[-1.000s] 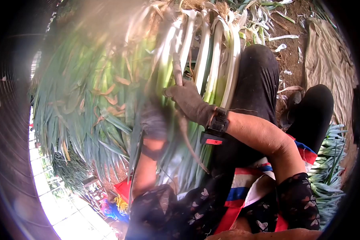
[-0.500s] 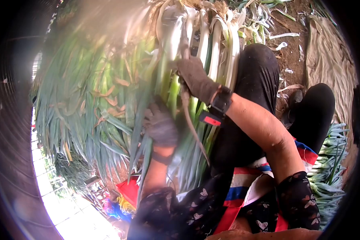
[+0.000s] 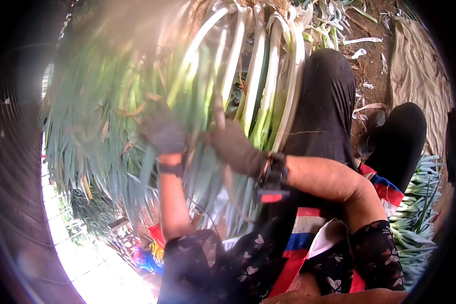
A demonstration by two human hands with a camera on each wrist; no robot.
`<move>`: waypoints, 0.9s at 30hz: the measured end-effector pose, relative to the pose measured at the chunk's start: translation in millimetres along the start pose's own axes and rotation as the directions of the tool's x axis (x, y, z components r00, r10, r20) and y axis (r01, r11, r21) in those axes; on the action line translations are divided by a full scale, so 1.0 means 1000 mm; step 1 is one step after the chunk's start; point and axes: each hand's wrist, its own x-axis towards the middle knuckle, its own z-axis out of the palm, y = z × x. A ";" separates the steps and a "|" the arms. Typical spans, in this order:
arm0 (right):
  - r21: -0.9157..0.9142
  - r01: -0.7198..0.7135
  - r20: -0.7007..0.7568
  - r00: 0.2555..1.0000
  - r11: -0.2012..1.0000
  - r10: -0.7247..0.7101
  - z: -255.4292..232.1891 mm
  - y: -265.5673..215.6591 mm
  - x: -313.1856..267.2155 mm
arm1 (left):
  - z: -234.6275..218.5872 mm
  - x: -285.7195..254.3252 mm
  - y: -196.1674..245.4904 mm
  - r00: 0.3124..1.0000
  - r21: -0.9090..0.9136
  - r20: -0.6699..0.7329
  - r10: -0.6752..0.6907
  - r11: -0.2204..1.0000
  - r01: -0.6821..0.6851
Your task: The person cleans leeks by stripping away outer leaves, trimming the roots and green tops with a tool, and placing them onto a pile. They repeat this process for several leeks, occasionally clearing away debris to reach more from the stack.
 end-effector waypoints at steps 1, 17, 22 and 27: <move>0.023 -0.043 -0.026 0.999 0.999 0.043 0.011 0.014 -0.012 | 0.007 0.005 -0.004 0.998 0.091 -0.068 -0.014 0.996 0.020; 0.054 -0.227 0.155 0.964 0.972 0.216 0.021 0.044 -0.049 | 0.024 -0.033 0.034 0.957 -0.692 0.198 0.214 0.721 -0.018; 0.052 -0.272 0.111 0.958 0.961 0.265 0.022 0.028 -0.058 | 0.037 -0.017 0.029 0.943 -0.648 0.126 0.310 0.745 -0.159; 0.104 -0.251 0.079 0.967 0.962 0.244 0.018 0.031 -0.059 | -0.017 0.001 0.017 0.890 -0.736 0.149 0.432 0.649 -0.192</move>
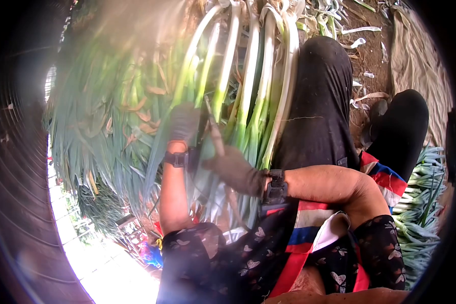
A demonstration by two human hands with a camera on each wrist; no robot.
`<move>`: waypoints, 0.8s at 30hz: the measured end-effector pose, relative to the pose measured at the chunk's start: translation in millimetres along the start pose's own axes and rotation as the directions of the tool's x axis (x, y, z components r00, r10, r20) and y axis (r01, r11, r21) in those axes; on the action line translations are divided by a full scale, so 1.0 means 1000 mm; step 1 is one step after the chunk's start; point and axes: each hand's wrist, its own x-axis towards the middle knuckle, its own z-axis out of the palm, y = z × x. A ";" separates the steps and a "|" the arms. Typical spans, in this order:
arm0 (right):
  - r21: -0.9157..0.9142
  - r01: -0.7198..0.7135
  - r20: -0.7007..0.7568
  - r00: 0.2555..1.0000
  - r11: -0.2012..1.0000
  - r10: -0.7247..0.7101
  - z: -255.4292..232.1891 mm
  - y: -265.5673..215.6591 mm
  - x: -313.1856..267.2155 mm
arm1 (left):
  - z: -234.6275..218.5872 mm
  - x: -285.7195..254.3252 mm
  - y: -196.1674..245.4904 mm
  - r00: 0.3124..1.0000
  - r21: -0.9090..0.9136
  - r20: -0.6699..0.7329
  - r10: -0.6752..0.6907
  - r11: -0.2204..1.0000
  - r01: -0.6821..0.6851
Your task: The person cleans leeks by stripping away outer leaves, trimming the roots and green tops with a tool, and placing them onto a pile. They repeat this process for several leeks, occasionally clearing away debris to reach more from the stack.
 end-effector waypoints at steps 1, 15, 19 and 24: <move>-0.017 0.003 0.015 1.000 1.000 -0.003 -0.001 -0.002 -0.001 | 0.009 0.000 -0.011 0.999 -0.059 -0.034 -0.010 0.998 0.008; -0.606 0.503 0.025 0.787 0.617 -0.617 -0.045 -0.062 0.077 | 0.034 0.001 -0.011 0.994 -0.271 -0.058 -0.088 0.960 0.069; -0.827 0.537 0.230 0.592 0.165 -0.772 -0.064 -0.080 0.098 | 0.022 0.009 0.007 1.000 -0.072 0.006 0.016 0.997 -0.015; -0.844 0.517 0.240 0.603 0.144 -0.761 -0.078 -0.104 0.121 | 0.009 0.029 0.008 0.985 -0.195 0.144 -0.090 0.974 0.117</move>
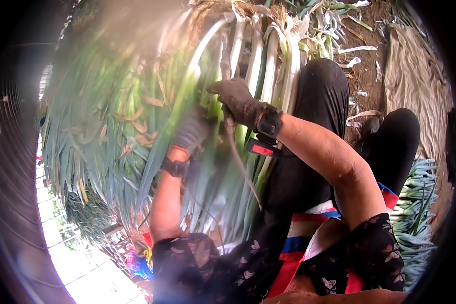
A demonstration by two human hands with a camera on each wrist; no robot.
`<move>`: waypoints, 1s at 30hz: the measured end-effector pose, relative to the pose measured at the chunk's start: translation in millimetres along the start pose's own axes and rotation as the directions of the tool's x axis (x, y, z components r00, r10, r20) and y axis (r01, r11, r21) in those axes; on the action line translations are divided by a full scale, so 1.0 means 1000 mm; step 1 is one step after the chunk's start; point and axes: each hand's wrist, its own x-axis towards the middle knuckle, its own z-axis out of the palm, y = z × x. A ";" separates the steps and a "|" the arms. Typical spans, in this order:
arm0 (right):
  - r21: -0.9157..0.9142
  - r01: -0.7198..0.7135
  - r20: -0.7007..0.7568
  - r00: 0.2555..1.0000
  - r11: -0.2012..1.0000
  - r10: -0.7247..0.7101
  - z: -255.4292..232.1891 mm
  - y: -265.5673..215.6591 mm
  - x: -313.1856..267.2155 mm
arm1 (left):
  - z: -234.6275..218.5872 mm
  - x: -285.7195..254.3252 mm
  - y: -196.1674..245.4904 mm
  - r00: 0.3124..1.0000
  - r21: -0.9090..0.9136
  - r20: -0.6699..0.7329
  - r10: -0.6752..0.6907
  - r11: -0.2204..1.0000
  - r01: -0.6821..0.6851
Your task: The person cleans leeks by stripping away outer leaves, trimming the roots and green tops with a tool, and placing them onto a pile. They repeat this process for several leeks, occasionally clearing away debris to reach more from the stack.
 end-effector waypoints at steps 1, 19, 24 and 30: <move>0.001 -0.024 0.019 1.000 1.000 0.024 -0.005 -0.001 0.006 | 0.008 0.006 -0.009 0.999 -0.051 -0.031 -0.010 0.999 0.009; 0.525 -0.242 0.028 0.963 0.816 0.268 -0.008 -0.031 -0.032 | -0.031 0.010 -0.052 0.970 0.254 -0.227 -0.085 0.956 0.143; 0.658 -0.567 0.345 0.812 0.496 0.471 -0.009 -0.050 -0.044 | -0.014 0.004 -0.040 0.961 0.495 -0.277 -0.018 0.855 0.158; 0.499 -0.283 0.068 0.955 0.819 0.288 0.005 -0.017 -0.045 | 0.004 -0.042 -0.003 0.920 0.512 -0.364 0.144 0.856 0.069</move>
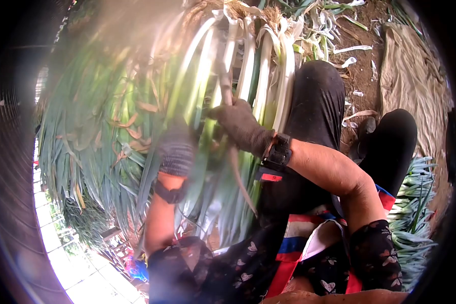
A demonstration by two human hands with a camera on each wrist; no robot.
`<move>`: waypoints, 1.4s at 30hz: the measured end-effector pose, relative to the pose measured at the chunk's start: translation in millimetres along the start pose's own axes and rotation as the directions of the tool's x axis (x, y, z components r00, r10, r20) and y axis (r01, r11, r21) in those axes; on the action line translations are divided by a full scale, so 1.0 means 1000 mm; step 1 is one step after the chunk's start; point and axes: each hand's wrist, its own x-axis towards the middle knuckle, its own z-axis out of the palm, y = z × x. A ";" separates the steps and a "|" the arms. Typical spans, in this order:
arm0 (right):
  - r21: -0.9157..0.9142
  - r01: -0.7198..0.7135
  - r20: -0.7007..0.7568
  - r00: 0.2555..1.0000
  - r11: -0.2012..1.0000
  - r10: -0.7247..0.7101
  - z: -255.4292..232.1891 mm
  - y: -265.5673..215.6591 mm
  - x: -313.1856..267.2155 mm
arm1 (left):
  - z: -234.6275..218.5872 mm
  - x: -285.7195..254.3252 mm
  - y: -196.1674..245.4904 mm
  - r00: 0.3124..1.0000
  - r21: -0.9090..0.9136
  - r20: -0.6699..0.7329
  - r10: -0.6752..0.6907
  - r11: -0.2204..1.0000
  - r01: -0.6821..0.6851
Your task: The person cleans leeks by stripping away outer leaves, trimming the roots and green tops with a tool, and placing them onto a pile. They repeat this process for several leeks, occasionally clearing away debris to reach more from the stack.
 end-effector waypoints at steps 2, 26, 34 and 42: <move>-0.161 0.134 -0.063 0.987 0.978 -0.146 -0.004 0.006 0.000 | -0.009 0.001 0.007 0.991 -0.452 0.089 -0.101 0.882 0.130; 0.396 -0.477 0.039 0.863 0.785 0.504 -0.015 -0.038 -0.067 | 0.010 0.011 -0.030 0.927 -0.413 0.375 -0.014 0.893 0.180; 0.069 -0.376 0.220 0.909 0.924 0.354 -0.005 -0.031 -0.079 | 0.011 0.035 0.032 0.965 -0.448 0.262 -0.032 0.881 0.151; 0.000 -0.285 0.374 0.889 0.958 0.264 -0.015 -0.021 -0.075 | 0.066 0.055 0.006 0.918 -0.646 0.386 0.089 0.737 0.200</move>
